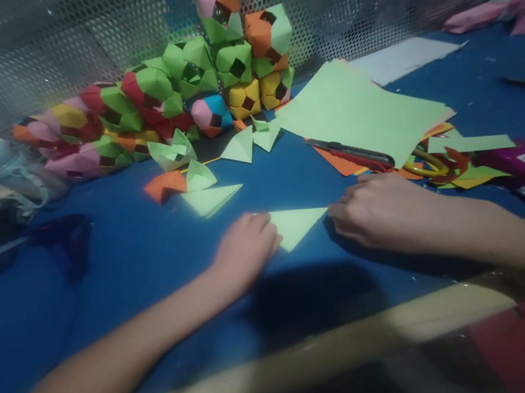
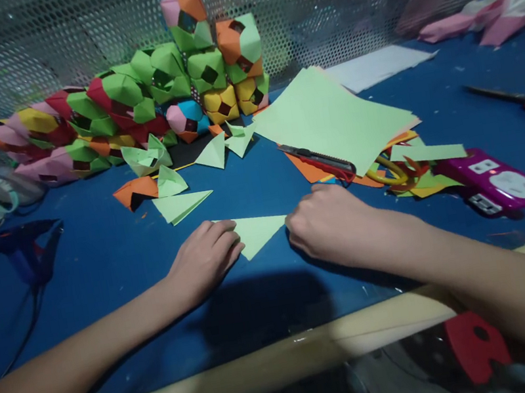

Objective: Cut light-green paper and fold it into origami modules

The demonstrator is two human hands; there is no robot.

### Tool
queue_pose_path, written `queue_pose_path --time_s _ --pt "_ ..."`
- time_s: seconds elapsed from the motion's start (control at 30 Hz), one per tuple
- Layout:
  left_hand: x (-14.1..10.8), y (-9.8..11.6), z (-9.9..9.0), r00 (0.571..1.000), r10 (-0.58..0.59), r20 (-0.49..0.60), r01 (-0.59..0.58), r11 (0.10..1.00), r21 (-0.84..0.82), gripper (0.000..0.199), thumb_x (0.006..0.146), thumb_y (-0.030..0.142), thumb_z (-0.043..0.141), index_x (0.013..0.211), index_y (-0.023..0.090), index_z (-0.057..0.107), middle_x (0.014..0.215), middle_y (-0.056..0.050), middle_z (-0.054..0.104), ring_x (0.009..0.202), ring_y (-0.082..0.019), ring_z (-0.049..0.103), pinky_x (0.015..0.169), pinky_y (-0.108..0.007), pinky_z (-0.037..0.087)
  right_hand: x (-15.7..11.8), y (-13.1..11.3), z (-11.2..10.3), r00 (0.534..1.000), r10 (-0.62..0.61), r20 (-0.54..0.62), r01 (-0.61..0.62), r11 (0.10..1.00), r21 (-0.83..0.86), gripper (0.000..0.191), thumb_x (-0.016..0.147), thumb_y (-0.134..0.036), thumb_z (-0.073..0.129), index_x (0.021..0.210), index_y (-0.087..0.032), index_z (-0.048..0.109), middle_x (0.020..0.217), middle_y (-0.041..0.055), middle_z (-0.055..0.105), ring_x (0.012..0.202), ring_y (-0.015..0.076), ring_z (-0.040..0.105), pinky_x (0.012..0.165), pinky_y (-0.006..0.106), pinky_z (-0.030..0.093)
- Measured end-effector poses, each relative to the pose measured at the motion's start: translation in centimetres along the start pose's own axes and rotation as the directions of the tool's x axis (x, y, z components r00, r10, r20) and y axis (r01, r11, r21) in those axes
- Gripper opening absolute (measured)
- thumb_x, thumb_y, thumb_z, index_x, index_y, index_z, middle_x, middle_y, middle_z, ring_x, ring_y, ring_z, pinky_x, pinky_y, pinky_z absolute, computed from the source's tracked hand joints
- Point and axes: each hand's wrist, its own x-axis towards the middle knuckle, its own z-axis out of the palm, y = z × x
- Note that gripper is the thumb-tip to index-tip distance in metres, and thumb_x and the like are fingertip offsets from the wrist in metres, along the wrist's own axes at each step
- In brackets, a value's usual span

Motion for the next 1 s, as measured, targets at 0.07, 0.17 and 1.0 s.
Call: queue_pose_path --time_s 0.07,0.17,1.0 --pt "0.0 -0.1 0.1 1.0 0.009 -0.012 -0.009 1.0 -0.008 0.028 0.095 0.027 0.04 0.085 0.012 0.062 0.092 -0.012 0.063 0.083 -0.02 0.052 0.072 -0.033 0.044 0.0 0.9 0.0 0.998 0.054 -0.022 -0.053 0.998 0.039 0.028 0.085 -0.023 0.045 0.063 -0.017 0.062 0.062 0.0063 0.064 0.053 0.0165 0.053 0.051 0.028 0.02" --pt "0.0 -0.2 0.2 1.0 0.004 -0.01 -0.005 1.0 -0.013 0.028 0.094 0.027 0.039 0.085 0.013 0.061 0.093 -0.012 0.063 0.084 -0.022 0.053 0.071 -0.035 0.044 0.4 1.6 0.3 0.977 0.133 -0.169 -0.113 0.986 0.125 0.027 0.087 -0.025 0.043 0.071 -0.018 0.064 0.069 0.0059 0.066 0.06 0.0184 0.058 0.051 0.028 0.028" --pt "-0.7 -0.6 1.6 0.999 -0.042 0.023 0.044 0.996 -0.084 0.031 0.094 0.027 0.039 0.113 0.009 0.056 0.134 -0.023 0.051 0.129 -0.029 0.045 0.103 -0.045 0.044 2.6 -4.2 6.4 0.937 -0.019 -0.35 0.15 0.924 0.352 0.085 0.082 -0.058 0.054 0.137 0.004 0.039 0.144 0.0266 0.032 0.137 0.0341 0.027 0.11 0.052 0.03"
